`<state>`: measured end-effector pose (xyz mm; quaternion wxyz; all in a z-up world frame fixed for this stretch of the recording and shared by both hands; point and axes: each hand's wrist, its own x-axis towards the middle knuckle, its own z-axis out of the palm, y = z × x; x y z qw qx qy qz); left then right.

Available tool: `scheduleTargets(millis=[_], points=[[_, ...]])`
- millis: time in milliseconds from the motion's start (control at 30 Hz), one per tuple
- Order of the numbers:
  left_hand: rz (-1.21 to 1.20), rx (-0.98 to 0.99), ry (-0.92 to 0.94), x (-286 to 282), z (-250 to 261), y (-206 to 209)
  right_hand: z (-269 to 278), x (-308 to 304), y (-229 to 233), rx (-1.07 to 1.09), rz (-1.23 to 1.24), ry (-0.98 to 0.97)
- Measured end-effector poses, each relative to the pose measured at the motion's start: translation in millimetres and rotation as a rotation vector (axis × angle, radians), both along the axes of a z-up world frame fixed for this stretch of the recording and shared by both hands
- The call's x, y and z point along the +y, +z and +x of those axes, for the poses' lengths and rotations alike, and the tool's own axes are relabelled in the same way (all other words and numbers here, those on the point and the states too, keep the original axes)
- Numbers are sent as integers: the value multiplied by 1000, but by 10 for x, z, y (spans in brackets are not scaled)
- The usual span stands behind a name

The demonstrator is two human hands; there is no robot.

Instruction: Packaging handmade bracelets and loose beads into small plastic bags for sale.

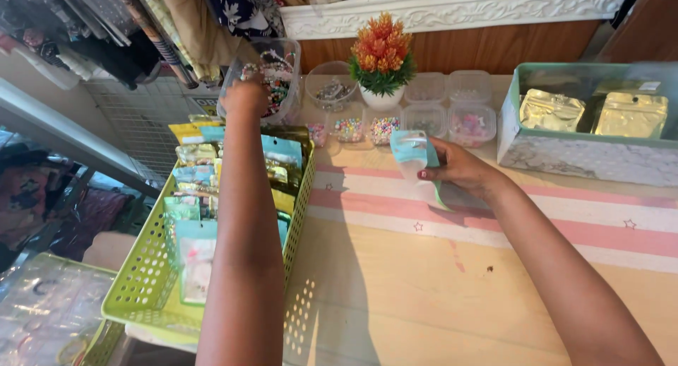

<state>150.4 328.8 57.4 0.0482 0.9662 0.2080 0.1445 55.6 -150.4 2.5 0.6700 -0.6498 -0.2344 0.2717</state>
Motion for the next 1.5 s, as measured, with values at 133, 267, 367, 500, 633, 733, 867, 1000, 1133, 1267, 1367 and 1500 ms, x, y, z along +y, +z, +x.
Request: scheduleTargets(millis=[133,267,367,500,633,733,867,1000,1133,1267,1367,1500], points=[[-79,238,-1,-23,138,5,61,-10,-52,-21,6,10],[22,345,7,401,574,-492,27,13,-31,44,-10,39],[83,240,-28,373,449,-383,9,17,-21,44,7,70],[167,-21,-86,382,325,-234,-26,28,58,31,30,84],[37,-240,-148,215,27,87,-48,52,103,70,35,85],[78,-271,-241,212,-58,144,-71,60,90,71,51,90],[52,-150,-193,162,-149,235,-47,55,49,42,42,108],[19,-219,-239,86,-303,325,-12,50,-4,43,25,107],[-105,-134,-225,98,-333,357,-39,73,44,42,31,115],[-244,-148,-374,251,-245,232,-38,76,37,32,31,135],[-392,-184,-422,239,-242,251,-32,78,22,38,12,130],[-585,-329,-574,-123,-373,602,-12,57,10,38,6,142]])
